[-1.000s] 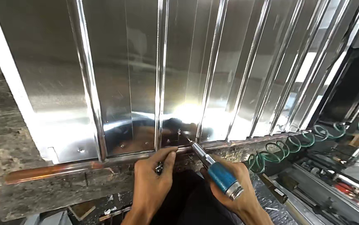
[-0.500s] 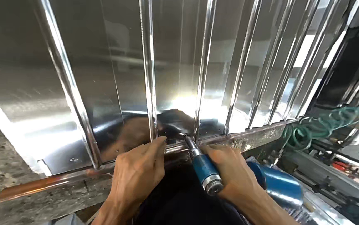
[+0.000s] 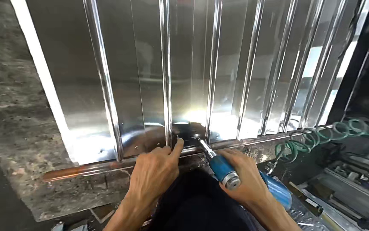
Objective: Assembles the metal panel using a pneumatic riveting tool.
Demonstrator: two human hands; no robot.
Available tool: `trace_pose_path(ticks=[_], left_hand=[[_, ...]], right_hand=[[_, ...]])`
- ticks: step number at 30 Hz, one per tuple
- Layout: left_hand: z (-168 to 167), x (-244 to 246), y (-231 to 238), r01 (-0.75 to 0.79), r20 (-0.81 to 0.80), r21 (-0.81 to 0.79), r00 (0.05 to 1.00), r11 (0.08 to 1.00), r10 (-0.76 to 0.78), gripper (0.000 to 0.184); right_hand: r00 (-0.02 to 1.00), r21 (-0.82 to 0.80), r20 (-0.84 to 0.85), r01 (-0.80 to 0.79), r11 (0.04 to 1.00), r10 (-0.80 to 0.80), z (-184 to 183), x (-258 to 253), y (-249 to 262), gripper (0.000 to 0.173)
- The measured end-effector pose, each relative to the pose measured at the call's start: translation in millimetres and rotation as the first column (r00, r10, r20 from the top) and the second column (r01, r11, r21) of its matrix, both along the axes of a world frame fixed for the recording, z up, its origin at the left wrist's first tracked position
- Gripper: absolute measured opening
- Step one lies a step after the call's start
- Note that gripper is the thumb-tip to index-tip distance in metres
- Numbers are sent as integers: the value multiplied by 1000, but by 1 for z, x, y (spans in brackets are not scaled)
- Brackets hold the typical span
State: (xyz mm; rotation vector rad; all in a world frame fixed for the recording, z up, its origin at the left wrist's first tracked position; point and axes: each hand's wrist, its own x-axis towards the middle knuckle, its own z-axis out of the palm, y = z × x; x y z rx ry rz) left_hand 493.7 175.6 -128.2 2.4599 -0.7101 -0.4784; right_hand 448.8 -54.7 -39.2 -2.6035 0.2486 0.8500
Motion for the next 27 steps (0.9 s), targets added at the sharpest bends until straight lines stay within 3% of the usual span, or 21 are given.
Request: trace_pose_path(ticks=[3,7,11,14,18,20,22,24,27], left_hand=[[-7,14,-1,188,-19,111,982,976,-187,39],[-14,30,-3,339,19,111,939,934,-343,34],[-18,40,-2,401,71,107,910,910,-409,25],[-28,42,5,384,116,11,917,923,-382,24],[-29,52,13,201,24,-157,980,967,-199,29],[-25,61,19,63,-96,-230,992,971,-87,30],[-16,66,24,-113,-318,-322,948,940,5,26],[-2,64,25,-335,-600,-402,800,852,32,19],[17,45,17,-610,-875,-388,479,692,-68,22]], right_hand=[[999,-30,-42,-34,999,32,2,2,2,37],[997,-20,-58,-43,999,42,1,3,-5,29],[997,14,-80,-8,1000,10,2,0,-10,26],[994,-17,-113,-16,1000,14,5,2,-6,28],[981,-179,-154,-143,973,116,4,14,15,35],[976,-134,-192,-133,982,106,1,21,16,30],[974,-75,-204,-120,990,102,-1,20,11,28],[981,-49,-161,-116,992,107,-6,11,4,28],[993,46,-96,67,997,-62,1,-2,-13,31]])
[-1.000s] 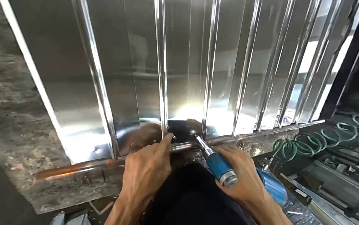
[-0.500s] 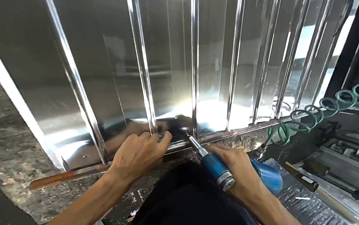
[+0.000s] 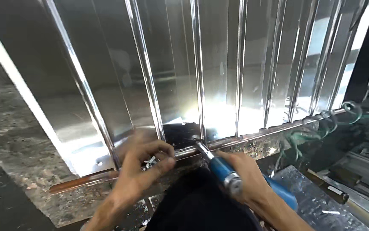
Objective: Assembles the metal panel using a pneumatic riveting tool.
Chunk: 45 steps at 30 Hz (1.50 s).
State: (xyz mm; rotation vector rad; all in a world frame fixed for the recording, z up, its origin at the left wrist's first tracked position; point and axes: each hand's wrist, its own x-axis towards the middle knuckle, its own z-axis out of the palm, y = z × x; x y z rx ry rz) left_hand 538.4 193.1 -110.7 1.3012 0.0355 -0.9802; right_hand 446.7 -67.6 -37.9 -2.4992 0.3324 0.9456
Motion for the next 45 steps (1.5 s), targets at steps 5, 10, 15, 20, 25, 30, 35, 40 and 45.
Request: trace_pose_path(ticks=[5,10,15,20,25,30,35,40,45], left_hand=[[33,-58,-29,-8,-201,-317,978,948,-59,27],[65,-108,-84,243,55,-394,969,886,-241,24],[92,-143,-128,456,246,-337,887,823,-391,16],[90,-199,-170,263,137,-227,962,938,-237,20],[122,-277,-234,180,-78,-251,976,951,-205,21],[135,-326,-276,-63,-324,-114,946,991,22,22],[136,-323,-280,-366,-353,14,869,931,347,22],[134,-315,-277,-402,-307,55,864,914,398,22],[131,-283,-293,-367,-337,-29,879,930,336,22]], right_hand=[[940,245,172,250,937,-296,74,-38,-25,39],[923,357,247,197,913,-296,126,-82,-39,33],[881,355,287,268,896,-377,138,-154,-55,26],[634,361,445,519,775,-632,132,-235,-75,27],[363,419,565,647,637,-741,104,-303,-100,29],[420,378,673,513,771,-609,106,-346,-133,26],[732,294,481,385,875,-483,100,-373,-172,39],[822,355,436,216,909,-366,111,-377,-184,38],[828,295,467,184,937,-310,115,-329,-185,38]])
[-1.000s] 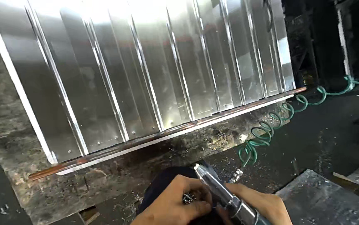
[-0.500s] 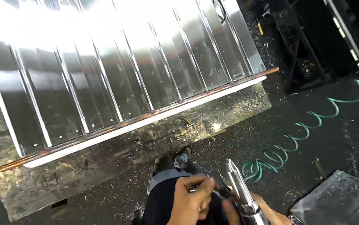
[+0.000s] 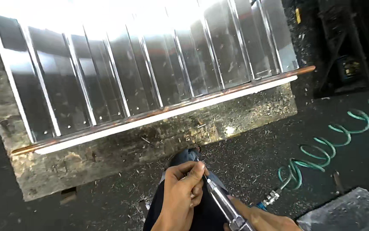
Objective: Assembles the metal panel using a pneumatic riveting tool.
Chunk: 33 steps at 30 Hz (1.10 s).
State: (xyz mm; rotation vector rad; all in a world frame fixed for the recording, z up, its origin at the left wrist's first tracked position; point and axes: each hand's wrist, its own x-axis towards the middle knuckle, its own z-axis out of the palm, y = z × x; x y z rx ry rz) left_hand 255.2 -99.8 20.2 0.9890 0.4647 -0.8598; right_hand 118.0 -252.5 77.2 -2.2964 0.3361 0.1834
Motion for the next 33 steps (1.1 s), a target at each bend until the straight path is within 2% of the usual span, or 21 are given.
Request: trace_pose_path(ticks=[6,9,13,15,18,21,25,29,33], left_hand=[[-3,59,-8,-32,-111,-12,993,999,30,26],[-15,87,-5,24,-163,-14,986,1000,-26,27],[-61,133,6,188,-258,-1,949,982,-182,33],[-89,157,7,181,-294,5,940,983,-172,33],[-120,185,11,201,-306,112,939,973,-159,31],[-130,200,27,252,-264,234,946,939,-188,27],[-130,211,67,203,-179,257,971,945,-159,26],[-126,231,92,215,-26,336,975,917,-219,24],[-120,239,97,239,77,356,956,903,-283,23]], right_hand=[[1000,-81,-7,12,997,-13,-7,61,3,36],[996,-83,-77,30,996,-37,-14,96,6,36],[970,-90,-241,8,996,-30,-49,156,4,38],[967,-118,-253,-8,993,-22,-81,187,1,39],[957,-175,-288,-32,984,-20,-118,227,5,39],[929,-220,-369,-79,972,-8,-131,254,6,39],[883,-202,-469,-121,972,12,-123,267,6,38],[713,-180,-687,-352,918,138,-101,316,12,59],[797,-134,-584,-279,951,152,-111,331,14,39]])
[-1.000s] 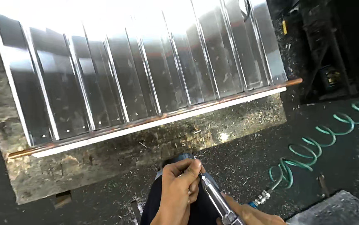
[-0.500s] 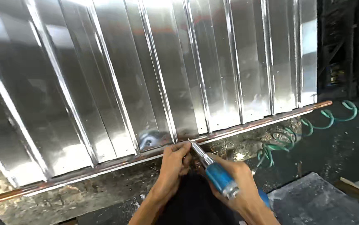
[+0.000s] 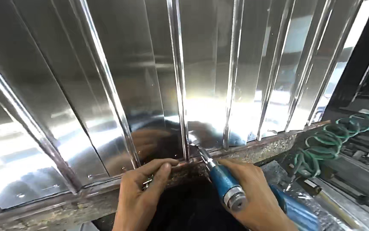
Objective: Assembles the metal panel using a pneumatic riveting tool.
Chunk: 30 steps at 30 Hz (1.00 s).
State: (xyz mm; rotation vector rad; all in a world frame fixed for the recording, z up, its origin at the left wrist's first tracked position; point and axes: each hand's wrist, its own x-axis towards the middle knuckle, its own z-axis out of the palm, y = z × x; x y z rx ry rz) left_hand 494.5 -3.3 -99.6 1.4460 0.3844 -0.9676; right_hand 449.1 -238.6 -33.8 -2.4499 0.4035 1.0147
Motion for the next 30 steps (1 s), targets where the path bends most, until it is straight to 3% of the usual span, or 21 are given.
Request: trace_pose_path(ticks=[2,5,8,10,12,14,18,22,26,30], left_hand=[[2,-1,-5,57,82,-1,995,998,-56,24],[5,-8,-17,110,192,7,975,994,-109,26],[18,-22,-28,111,260,6,959,994,-109,26],[30,-32,-30,135,320,5,938,991,-129,27],[41,-50,-34,141,382,-5,915,990,-129,29],[54,-77,-46,170,449,-35,883,985,-136,33],[91,-114,-73,372,548,-27,782,928,-297,45],[118,-151,-93,542,595,107,637,834,-490,60],[116,-199,-108,634,665,119,520,764,-536,70],[118,-241,-122,664,699,26,522,747,-489,68]], right_hand=[[991,-30,-1,-131,991,131,-1,6,0,43],[961,-105,18,-273,956,277,-6,-3,-2,35],[994,-21,78,-82,996,83,-8,-25,-17,31],[971,88,213,88,992,-105,5,-41,-26,29],[931,266,243,207,942,-273,42,-54,-31,37],[896,301,275,265,916,-350,80,-75,-30,41],[871,390,318,240,889,-374,124,-116,-26,29],[853,341,404,196,919,-331,132,-170,-26,26],[836,318,423,226,921,-351,131,-228,-33,26],[788,356,438,291,888,-434,133,-286,-43,27]])
